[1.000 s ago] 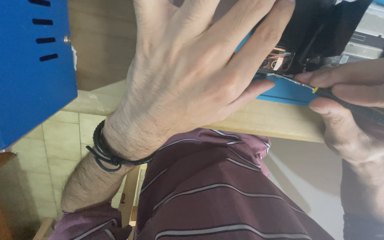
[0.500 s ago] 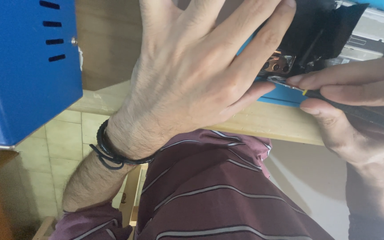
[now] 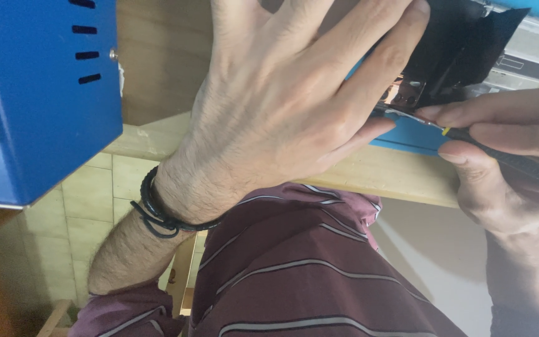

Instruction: The person is removing the internal cover of a smartphone by unscrewing several small screws and then prying the cover away from the chassis.

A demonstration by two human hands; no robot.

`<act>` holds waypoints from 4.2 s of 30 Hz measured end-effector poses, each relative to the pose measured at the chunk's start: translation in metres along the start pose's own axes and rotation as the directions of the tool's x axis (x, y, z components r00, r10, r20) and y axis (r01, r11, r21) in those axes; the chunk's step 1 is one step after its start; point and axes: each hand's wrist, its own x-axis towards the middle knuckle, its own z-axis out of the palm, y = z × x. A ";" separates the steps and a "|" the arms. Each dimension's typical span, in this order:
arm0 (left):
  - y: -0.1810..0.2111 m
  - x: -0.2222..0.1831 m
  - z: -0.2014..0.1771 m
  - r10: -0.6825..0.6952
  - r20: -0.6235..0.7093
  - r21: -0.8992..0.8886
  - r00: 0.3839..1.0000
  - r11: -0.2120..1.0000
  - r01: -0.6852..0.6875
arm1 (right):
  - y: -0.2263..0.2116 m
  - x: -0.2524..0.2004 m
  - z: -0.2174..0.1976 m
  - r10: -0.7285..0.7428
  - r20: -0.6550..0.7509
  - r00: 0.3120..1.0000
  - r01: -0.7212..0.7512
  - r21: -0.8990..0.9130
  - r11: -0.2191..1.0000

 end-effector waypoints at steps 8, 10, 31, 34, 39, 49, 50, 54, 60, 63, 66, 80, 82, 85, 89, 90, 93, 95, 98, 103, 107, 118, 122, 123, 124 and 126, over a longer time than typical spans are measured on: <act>-0.001 0.001 -0.001 -0.002 0.007 -0.008 1.000 1.000 0.002 | -0.002 0.003 0.000 0.008 0.007 1.000 -0.008 0.033 0.999; -0.002 0.001 0.001 0.008 0.003 -0.012 1.000 1.000 -0.008 | -0.004 0.009 0.002 -0.002 0.013 1.000 0.001 0.046 0.999; -0.003 0.001 -0.001 0.028 0.039 -0.007 0.999 1.000 -0.028 | 0.013 -0.004 0.007 -0.020 -0.119 0.993 0.040 0.167 0.985; -0.002 0.001 -0.001 0.029 0.043 -0.007 0.999 1.000 -0.028 | 0.016 -0.004 0.009 -0.052 -0.121 0.991 0.072 0.173 0.982; -0.003 0.002 -0.002 0.035 0.039 -0.002 0.999 0.999 -0.035 | 0.003 0.005 0.003 -0.008 -0.080 0.997 0.019 0.144 0.989; -0.002 0.001 -0.001 0.022 0.051 -0.023 0.998 1.000 -0.021 | -0.026 0.022 -0.004 0.040 0.086 0.995 -0.042 0.017 0.999; -0.002 0.001 -0.001 0.021 0.054 -0.031 0.998 0.999 -0.020 | -0.028 0.023 -0.004 0.019 0.082 0.996 -0.020 0.019 1.000; -0.003 0.003 -0.002 0.024 0.046 -0.043 0.999 0.999 -0.023 | -0.035 0.035 -0.010 0.039 0.152 0.988 -0.036 -0.018 0.999; -0.005 0.003 -0.001 0.035 0.032 -0.070 0.999 0.997 -0.033 | -0.041 0.037 -0.011 0.126 0.165 0.978 -0.123 -0.025 0.992; -0.005 0.005 -0.001 0.048 0.012 -0.085 0.999 0.995 -0.047 | -0.038 0.038 -0.011 -0.039 0.155 0.987 0.032 0.045 0.998; -0.005 0.006 -0.001 0.052 0.021 -0.077 0.998 0.996 -0.050 | -0.039 0.035 -0.012 0.017 0.145 0.989 -0.023 0.041 0.999; -0.003 0.008 -0.002 0.067 -0.022 -0.082 0.998 0.994 -0.068 | -0.035 0.033 -0.011 -0.102 0.226 0.969 0.103 0.007 0.995; -0.004 0.009 -0.003 0.072 -0.024 -0.103 0.997 0.992 -0.074 | -0.040 0.029 -0.010 -0.035 0.201 0.979 0.048 -0.062 0.997; -0.003 0.008 -0.004 0.066 -0.022 -0.129 0.998 0.989 -0.068 | -0.032 0.012 -0.005 0.030 0.139 0.990 -0.004 -0.185 0.983; -0.005 0.009 -0.004 0.070 -0.017 -0.160 0.997 0.984 -0.072 | -0.010 -0.008 0.023 -0.361 -0.166 0.918 0.327 -0.201 0.923; -0.005 0.009 -0.005 0.071 -0.017 -0.157 0.997 0.985 -0.073 | -0.012 -0.002 0.021 -0.363 -0.168 0.916 0.329 -0.200 0.923; -0.005 0.008 -0.005 0.079 -0.038 -0.123 0.996 0.989 -0.083 | -0.016 0.010 0.005 -0.574 -0.089 0.814 0.562 -0.134 0.817; -0.003 0.007 -0.005 0.057 -0.038 -0.223 0.998 0.973 -0.064 | -0.017 0.009 -0.020 -0.579 0.061 0.813 0.580 0.003 0.815; 0.000 0.012 -0.013 0.074 -0.038 -0.287 0.997 0.954 -0.082 | 0.019 -0.055 -0.013 -0.129 -0.363 0.923 0.079 -0.149 0.986; 0.009 0.020 -0.013 0.111 -0.050 -0.274 0.993 0.954 -0.120 | 0.056 -0.069 -0.016 -0.056 -0.505 0.861 0.058 -0.012 0.998; 0.013 0.027 -0.010 0.154 -0.001 -0.251 0.988 0.956 -0.150 | 0.043 -0.060 -0.017 0.008 -0.438 0.899 0.034 0.088 0.996; 0.019 0.059 -0.010 0.183 0.195 -0.221 0.964 0.966 -0.138 | 0.053 -0.064 -0.020 -0.015 -0.439 0.899 0.101 0.175 0.979; 0.016 0.073 -0.011 0.185 0.228 -0.162 0.956 0.975 -0.150 | 0.041 -0.064 -0.048 0.051 -0.324 0.944 -0.092 -0.112 0.989; 0.015 0.074 -0.011 0.185 0.227 -0.158 0.956 0.976 -0.152 | 0.037 -0.057 -0.053 0.048 -0.328 0.944 -0.089 -0.111 0.990; 0.015 0.075 -0.011 0.191 0.214 -0.167 0.958 0.973 -0.157 | 0.032 -0.050 -0.059 0.069 -0.294 0.953 -0.093 -0.066 0.993; 0.018 0.076 -0.015 0.205 0.194 -0.175 0.959 0.970 -0.172 | 0.034 -0.037 -0.072 0.088 -0.268 0.959 -0.099 -0.027 0.995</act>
